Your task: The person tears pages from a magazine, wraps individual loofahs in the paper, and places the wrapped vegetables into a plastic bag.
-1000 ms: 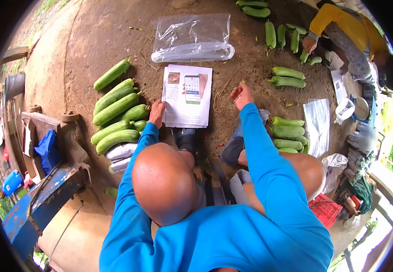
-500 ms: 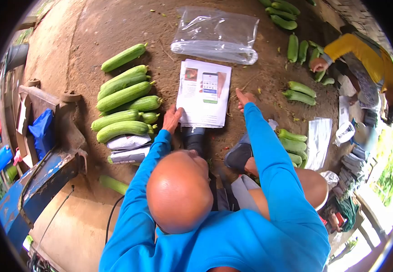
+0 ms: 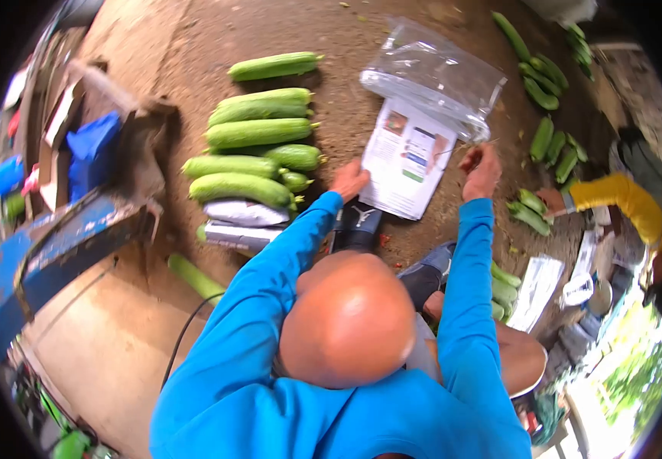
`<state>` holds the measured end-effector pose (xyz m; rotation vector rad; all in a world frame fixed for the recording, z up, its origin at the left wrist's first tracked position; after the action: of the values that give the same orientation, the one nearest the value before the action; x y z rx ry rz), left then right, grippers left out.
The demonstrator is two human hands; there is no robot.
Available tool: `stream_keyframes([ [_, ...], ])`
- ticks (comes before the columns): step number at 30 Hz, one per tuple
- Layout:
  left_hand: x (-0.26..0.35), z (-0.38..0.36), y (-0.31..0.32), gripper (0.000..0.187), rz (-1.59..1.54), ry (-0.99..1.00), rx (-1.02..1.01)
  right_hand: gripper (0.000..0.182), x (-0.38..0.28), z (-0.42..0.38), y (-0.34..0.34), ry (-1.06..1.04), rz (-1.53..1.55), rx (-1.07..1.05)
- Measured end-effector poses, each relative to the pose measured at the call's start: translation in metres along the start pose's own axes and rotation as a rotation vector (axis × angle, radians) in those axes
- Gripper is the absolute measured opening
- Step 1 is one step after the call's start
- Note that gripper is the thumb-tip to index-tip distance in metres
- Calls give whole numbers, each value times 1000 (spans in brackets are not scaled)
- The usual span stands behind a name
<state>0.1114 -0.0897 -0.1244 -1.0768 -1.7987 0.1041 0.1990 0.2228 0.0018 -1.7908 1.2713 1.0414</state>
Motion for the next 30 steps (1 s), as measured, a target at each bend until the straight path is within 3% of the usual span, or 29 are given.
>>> stream_keyframes([
  [2,2,-2,0,45,6,21,52,23,-60,-39,73,-13,192,-87],
  [3,7,-6,-1,52,-10,1,-20,19,-81,-62,117,32,258,-182],
  [4,11,-10,-7,52,-4,-3,-15,15,-98,-91,185,58,529,-652],
  [5,13,-17,-9,52,-24,-11,-14,17,-142,-155,221,-436,195,-593],
  [6,13,-23,-11,52,-47,-19,-12,29,-164,-253,252,-1324,33,-887],
  [7,11,-31,-16,53,-151,107,104,39,-123,-308,308,-653,118,-1509],
  [8,5,-41,-18,52,-228,106,184,47,-152,-403,302,-384,183,-1904],
  [10,16,-56,-24,50,80,70,40,53,-154,-446,292,-834,165,-1908],
  [11,13,-67,-20,50,72,498,300,48,-152,-435,292,-613,-226,-1825],
  [12,36,-86,-47,44,253,269,152,42,-132,-397,294,-699,-109,-1687],
  [14,81,-129,-91,38,-13,459,212,39,-92,-301,275,-831,-309,-1186],
  [15,91,-142,-110,32,-100,464,197,36,-53,-243,252,-760,-471,-1017],
  [16,97,-152,-130,32,-103,464,201,34,-15,-195,212,-505,-680,-859],
  [17,102,-162,-150,28,-121,484,218,35,15,-156,174,-613,-779,-707],
  [20,82,-171,-213,20,-89,456,379,39,107,-97,69,-391,-965,-630],
  [22,59,-165,-257,16,-106,349,534,39,131,-98,21,-216,-1068,-584],
  [24,45,-155,-299,17,-95,291,683,32,155,-98,-3,-213,-1064,-541],
  [26,25,-138,-331,19,23,285,788,29,142,-115,-1,-732,-956,-475],
  [28,15,-124,-355,17,167,287,839,35,135,-139,4,-717,-989,-529],
  [30,16,-126,-371,17,173,365,839,47,120,-171,19,-871,-1121,-638],
])
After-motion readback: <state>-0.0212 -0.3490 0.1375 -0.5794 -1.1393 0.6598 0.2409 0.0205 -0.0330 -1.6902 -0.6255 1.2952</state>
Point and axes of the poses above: each hand's wrist, its own z-axis towards the middle knuckle, its own y-axis out of the palm, x = y × z, the point moved 10 cm from there along z, towards the middle knuckle, and after that the axes turned 12 degrees about x, right-handed, at the moved point
